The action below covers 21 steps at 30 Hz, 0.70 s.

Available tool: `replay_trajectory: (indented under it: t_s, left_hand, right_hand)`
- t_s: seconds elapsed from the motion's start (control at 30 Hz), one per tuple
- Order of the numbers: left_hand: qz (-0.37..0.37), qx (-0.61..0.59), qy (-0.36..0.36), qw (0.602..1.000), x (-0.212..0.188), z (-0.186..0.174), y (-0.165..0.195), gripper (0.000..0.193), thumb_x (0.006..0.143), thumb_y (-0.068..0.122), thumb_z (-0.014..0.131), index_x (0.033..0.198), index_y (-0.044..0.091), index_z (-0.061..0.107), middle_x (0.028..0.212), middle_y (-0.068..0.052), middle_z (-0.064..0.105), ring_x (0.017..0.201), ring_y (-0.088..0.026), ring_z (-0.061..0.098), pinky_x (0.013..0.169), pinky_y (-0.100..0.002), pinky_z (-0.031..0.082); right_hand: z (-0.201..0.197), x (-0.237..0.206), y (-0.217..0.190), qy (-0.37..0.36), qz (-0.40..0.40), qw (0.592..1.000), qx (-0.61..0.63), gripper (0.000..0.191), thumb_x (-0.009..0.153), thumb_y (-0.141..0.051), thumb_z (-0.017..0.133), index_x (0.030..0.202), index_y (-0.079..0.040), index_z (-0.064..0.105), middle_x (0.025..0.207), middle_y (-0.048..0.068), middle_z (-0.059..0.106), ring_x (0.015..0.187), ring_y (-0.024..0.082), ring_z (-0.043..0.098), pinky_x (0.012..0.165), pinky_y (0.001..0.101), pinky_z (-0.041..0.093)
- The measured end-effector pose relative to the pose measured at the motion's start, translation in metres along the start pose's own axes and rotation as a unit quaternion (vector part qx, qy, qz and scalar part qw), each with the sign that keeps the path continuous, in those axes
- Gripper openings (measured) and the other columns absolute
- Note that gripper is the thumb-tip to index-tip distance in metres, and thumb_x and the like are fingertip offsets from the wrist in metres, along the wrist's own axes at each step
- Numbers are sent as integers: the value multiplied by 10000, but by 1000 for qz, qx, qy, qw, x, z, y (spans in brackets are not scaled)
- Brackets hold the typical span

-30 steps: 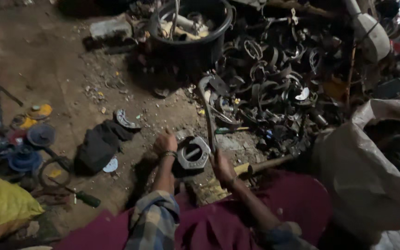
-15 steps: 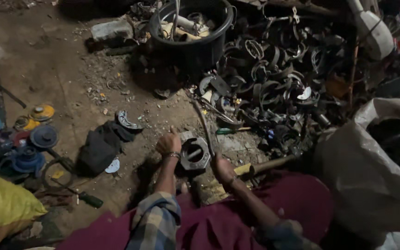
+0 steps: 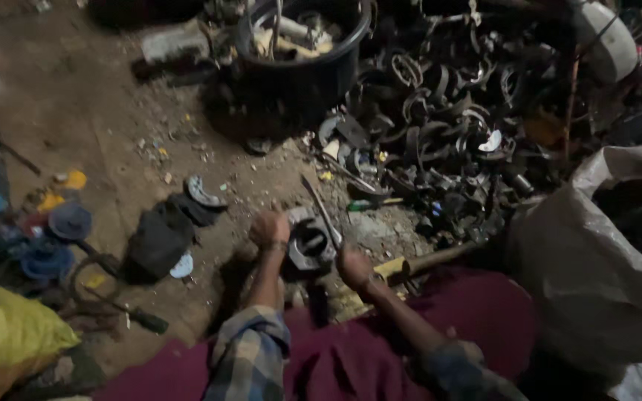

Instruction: The person sits on the ground holding a curved blade against a hexagonal metal block and repeatedly strikes the blade with a hammer, repositioning the blade between strikes. They continue hammering along the blade and finally set the hammer and blade down.

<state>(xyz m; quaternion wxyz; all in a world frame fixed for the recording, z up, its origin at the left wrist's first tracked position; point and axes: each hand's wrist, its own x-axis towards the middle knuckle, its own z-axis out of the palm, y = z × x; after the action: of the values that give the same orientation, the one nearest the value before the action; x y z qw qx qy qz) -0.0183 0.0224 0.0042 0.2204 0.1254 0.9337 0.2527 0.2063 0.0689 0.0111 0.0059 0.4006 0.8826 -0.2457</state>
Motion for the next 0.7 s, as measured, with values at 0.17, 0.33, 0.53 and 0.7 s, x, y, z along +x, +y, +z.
replay_trajectory:
  t_s: [0.17, 0.33, 0.53, 0.7]
  left_hand:
    - [78, 26, 78, 994, -4, 5, 3, 675, 1023, 552, 410, 873, 28, 808, 935, -245, 752, 906, -426, 738, 777, -542, 579]
    - [83, 60, 88, 991, -4, 19, 4, 691, 1058, 540, 392, 883, 18, 808, 956, -246, 754, 945, -423, 739, 830, -539, 569]
    - [116, 56, 73, 989, -1, 12, 4, 619, 1009, 523, 444, 884, 40, 811, 939, -244, 755, 901, -422, 737, 800, -539, 571]
    - [66, 16, 87, 994, 0, 12, 5, 670, 1043, 544, 415, 854, 20, 788, 901, -253, 753, 839, -427, 741, 738, -545, 589]
  right_hand:
    - [-5, 0, 1, 153, -24, 978, 142, 407, 988, -239, 579, 1337, -48, 492, 817, 233, 673, 708, 423, 661, 627, 523, 490]
    - [-6, 8, -2, 316, -128, 909, 240, 306, 1021, -217, 530, 1262, -29, 518, 856, 216, 662, 737, 405, 656, 657, 506, 504]
    - [3, 12, -3, 27, -31, 999, -1, 239, 1120, -258, 483, 1145, -38, 574, 933, 263, 716, 859, 470, 670, 734, 585, 493]
    - [-2, 9, 3, 134, 13, 983, 123, 311, 1004, -279, 569, 1207, -48, 520, 914, 293, 691, 843, 498, 648, 711, 578, 489]
